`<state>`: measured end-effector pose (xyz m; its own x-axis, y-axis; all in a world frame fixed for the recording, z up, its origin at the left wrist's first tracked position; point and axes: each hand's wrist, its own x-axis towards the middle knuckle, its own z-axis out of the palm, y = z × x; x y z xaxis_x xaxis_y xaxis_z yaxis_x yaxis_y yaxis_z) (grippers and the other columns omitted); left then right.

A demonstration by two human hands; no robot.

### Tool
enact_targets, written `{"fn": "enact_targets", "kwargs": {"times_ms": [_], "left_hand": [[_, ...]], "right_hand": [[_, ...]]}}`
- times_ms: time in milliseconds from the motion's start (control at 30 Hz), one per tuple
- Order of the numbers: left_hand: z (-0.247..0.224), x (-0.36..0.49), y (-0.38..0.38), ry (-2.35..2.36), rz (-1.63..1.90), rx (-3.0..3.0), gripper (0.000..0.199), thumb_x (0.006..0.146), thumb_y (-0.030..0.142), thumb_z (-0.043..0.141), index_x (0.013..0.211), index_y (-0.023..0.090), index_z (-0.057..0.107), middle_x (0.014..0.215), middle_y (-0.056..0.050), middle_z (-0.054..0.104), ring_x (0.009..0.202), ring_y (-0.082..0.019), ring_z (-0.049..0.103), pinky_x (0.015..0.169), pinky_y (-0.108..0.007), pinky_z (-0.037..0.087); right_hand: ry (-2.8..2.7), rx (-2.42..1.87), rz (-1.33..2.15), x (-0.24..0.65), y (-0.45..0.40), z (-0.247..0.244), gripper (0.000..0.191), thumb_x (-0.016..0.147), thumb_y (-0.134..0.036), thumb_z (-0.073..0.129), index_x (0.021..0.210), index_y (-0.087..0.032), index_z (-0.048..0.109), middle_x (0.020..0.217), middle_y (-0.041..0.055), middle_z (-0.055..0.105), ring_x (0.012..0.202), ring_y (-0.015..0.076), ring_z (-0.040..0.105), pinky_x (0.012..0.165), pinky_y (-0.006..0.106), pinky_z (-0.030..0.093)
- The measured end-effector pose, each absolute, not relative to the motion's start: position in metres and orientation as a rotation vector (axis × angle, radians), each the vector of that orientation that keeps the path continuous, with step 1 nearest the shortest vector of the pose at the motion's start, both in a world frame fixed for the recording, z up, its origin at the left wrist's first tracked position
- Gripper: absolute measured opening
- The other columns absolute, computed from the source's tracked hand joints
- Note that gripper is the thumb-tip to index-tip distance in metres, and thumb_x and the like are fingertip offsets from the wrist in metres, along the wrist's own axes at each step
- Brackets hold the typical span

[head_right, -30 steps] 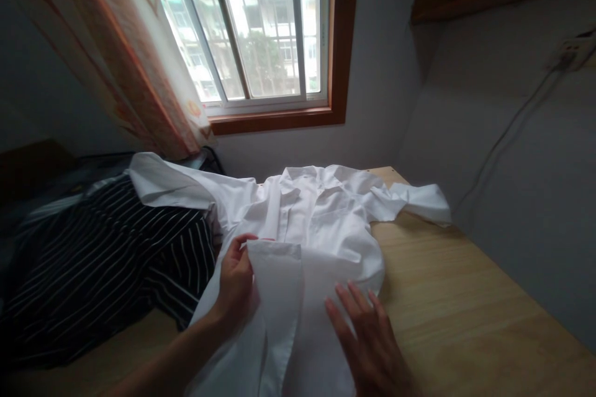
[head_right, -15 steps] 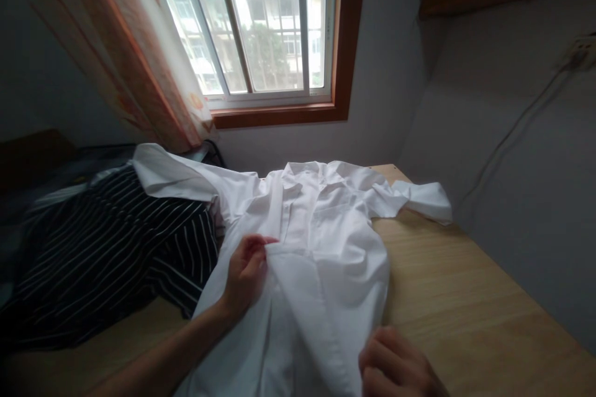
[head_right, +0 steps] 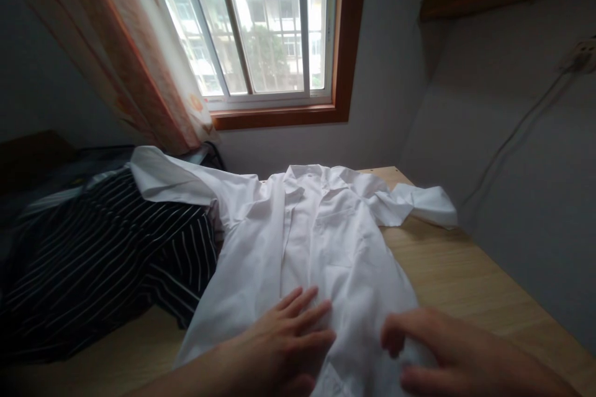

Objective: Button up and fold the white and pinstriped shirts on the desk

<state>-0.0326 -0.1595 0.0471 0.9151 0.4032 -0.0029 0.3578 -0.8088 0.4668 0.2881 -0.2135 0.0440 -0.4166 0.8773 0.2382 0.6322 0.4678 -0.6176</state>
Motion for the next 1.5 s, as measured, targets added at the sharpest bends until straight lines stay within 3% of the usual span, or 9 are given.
{"fn": "enact_targets", "kwargs": {"times_ms": [100,200,300,433,633,1067,1267,1367,1500], "left_hand": [[0.054,-0.029,-0.156,0.491,0.16,2.624,0.047,0.087,0.048,0.059,0.128,0.025,0.056,0.143,-0.009,0.048,0.136,-0.037,0.038,0.11,-0.051,0.032],[0.065,-0.023,-0.127,0.449,0.202,2.595,0.044,0.087,0.047,0.06,0.124,0.023,0.059,0.121,-0.009,0.065,0.111,-0.03,0.061,0.095,-0.04,0.047],[0.065,-0.016,-0.073,0.779,0.331,2.646,0.036,0.089,0.042,0.058,0.117,0.02,0.065,0.104,-0.01,0.071,0.094,-0.028,0.066,0.083,-0.038,0.05],[0.045,-0.014,0.006,1.295,0.325,2.676,0.032,0.091,0.037,0.053,0.112,0.017,0.067,0.112,-0.013,0.068,0.107,-0.03,0.062,0.093,-0.042,0.047],[0.012,-0.011,0.05,1.509,0.3,2.651,0.055,0.089,0.05,0.051,0.137,0.023,0.048,0.156,-0.011,0.029,0.142,-0.037,0.026,0.112,-0.052,0.026],[0.006,0.001,0.008,1.481,0.233,2.584,0.07,0.09,0.061,0.041,0.148,0.022,0.035,0.156,-0.01,0.029,0.143,-0.04,0.021,0.115,-0.051,0.021],[0.065,-0.03,0.005,1.498,0.444,2.569,0.046,0.089,0.043,0.055,0.126,0.017,0.059,0.134,-0.012,0.057,0.122,-0.026,0.053,0.104,-0.035,0.04],[0.122,-0.088,0.014,2.099,0.868,2.622,0.04,0.087,0.037,0.058,0.122,0.017,0.059,0.141,-0.013,0.049,0.129,-0.034,0.043,0.108,-0.049,0.033],[0.18,-0.183,0.028,2.829,1.118,1.926,0.077,0.074,0.058,0.069,0.131,0.01,0.048,0.14,-0.021,0.047,0.124,-0.041,0.045,0.099,-0.054,0.038]], "right_hand": [[-2.203,-1.39,0.778,0.271,-0.136,0.067,0.026,0.086,-0.044,0.058,0.104,-0.028,0.067,0.097,0.0049,0.072,0.086,0.0233,0.067,0.075,0.034,0.054],[-1.945,-1.568,0.674,0.239,-0.057,0.058,0.032,0.086,-0.042,0.054,0.108,-0.02,0.062,0.092,0.0086,0.071,0.081,0.0227,0.067,0.073,0.033,0.052],[-1.701,-1.88,0.53,0.207,0.005,0.04,0.034,0.085,-0.049,0.055,0.094,-0.017,0.066,0.089,0.01,0.071,0.081,0.0242,0.067,0.071,0.033,0.049],[-1.595,-2.057,0.396,0.175,0.049,0.026,0.034,0.083,-0.049,0.059,0.085,-0.016,0.069,0.086,0.0118,0.072,0.085,0.0265,0.067,0.072,0.032,0.046],[-1.816,-1.733,0.186,0.154,0.067,0.01,0.045,0.091,-0.019,0.045,0.135,-0.019,0.051,0.124,0.0106,0.065,0.115,0.024,0.057,0.099,0.036,0.038],[-2.401,-1.512,0.175,0.185,0.01,-0.014,0.05,0.099,-0.038,0.032,0.144,-0.018,0.043,0.151,0.0082,0.04,0.14,0.0235,0.034,0.114,0.047,0.022],[-2.401,-1.511,0.129,0.193,-0.008,-0.014,0.047,0.099,-0.037,0.036,0.14,-0.02,0.048,0.148,0.009,0.044,0.137,0.0243,0.039,0.112,0.047,0.026],[-2.368,-1.509,0.101,0.192,-0.009,-0.013,0.043,0.098,-0.036,0.04,0.136,-0.02,0.052,0.144,0.0094,0.05,0.131,0.0246,0.045,0.11,0.046,0.028],[-2.257,-1.522,0.021,0.186,-0.009,-0.008,0.032,0.097,-0.034,0.044,0.117,-0.018,0.063,0.121,0.0103,0.066,0.113,0.0242,0.058,0.102,0.043,0.035]]}}
